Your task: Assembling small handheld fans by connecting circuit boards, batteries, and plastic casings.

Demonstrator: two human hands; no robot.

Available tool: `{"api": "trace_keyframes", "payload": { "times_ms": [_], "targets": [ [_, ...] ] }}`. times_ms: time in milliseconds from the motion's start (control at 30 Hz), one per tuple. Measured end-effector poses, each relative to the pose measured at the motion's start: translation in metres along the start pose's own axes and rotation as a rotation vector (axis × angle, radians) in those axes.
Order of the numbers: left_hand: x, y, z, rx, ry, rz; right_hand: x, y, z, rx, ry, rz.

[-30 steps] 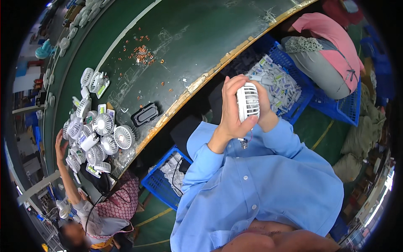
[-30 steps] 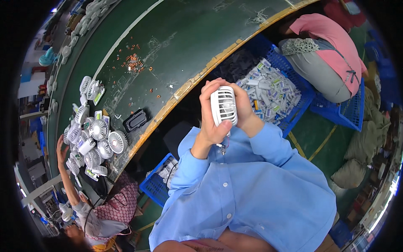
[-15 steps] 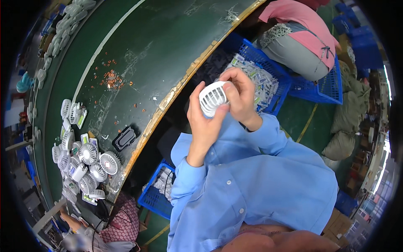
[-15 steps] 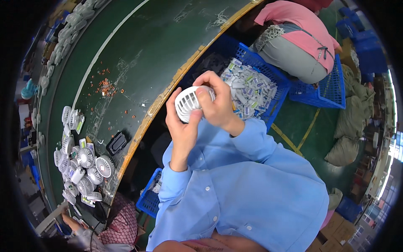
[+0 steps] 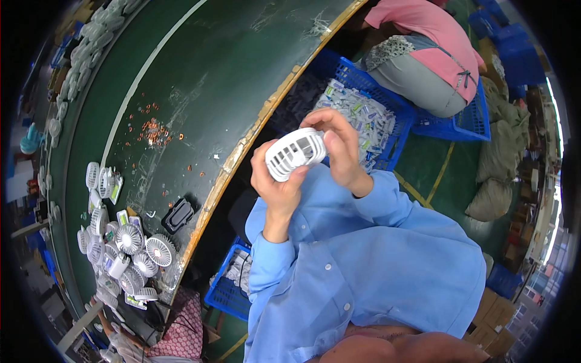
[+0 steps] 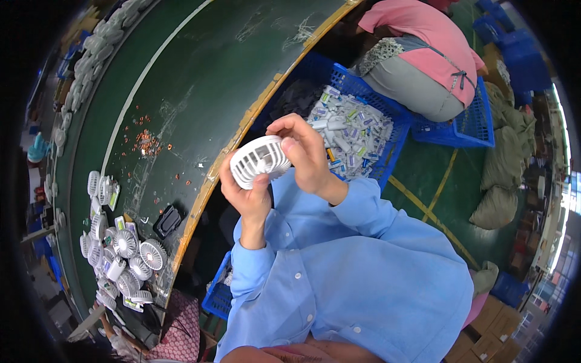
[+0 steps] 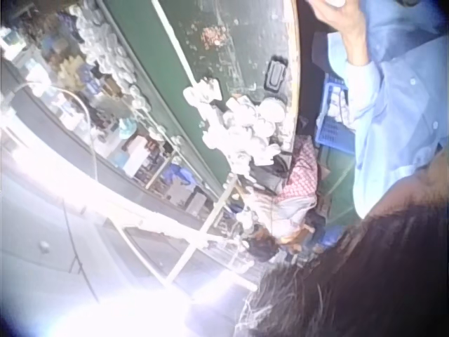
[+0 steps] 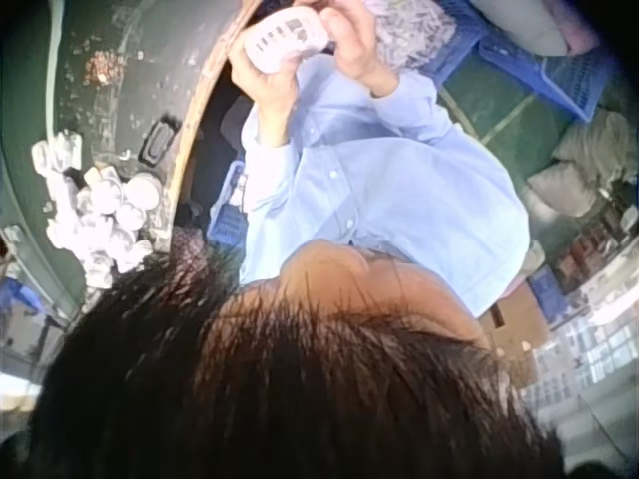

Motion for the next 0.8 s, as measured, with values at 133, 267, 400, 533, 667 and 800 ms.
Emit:
{"api": "trace_keyframes", "payload": {
  "times_ms": [133, 267, 400, 533, 667, 800],
  "targets": [
    [0.007, 0.01, 0.014, -0.095, -0.12, 0.128, -0.009, -0.014, 0.015, 0.012, -0.12, -0.086],
    [0.018, 0.017, 0.012, -0.138, -0.086, 0.081, -0.007, -0.025, 0.022, 0.189, -0.017, -0.134],
    [0.023, 0.03, 0.002, -0.279, -0.226, 0.094, -0.01, -0.013, 0.029, 0.283, 0.172, -0.14],
    [0.034, 0.051, -0.006, -0.243, -0.221, -0.062, -0.021, 0.001, 0.026, 0.251, 0.243, -0.078],
    [0.037, 0.062, -0.007, -0.225, -0.238, -0.12, -0.035, 0.016, 0.021, 0.176, 0.162, -0.035],
    [0.02, 0.063, -0.018, -0.217, -0.075, -0.124, -0.056, 0.045, 0.023, 0.11, 0.092, 0.044]
  ]
}}
Point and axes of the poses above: each hand's wrist, its own y-axis towards the middle knuckle, its own x-axis out of the palm, z = x × y, the point moved 2 cm from there along y, towards the middle knuckle, and after that the axes turned 9 degrees about x, right-handed, at the moved point
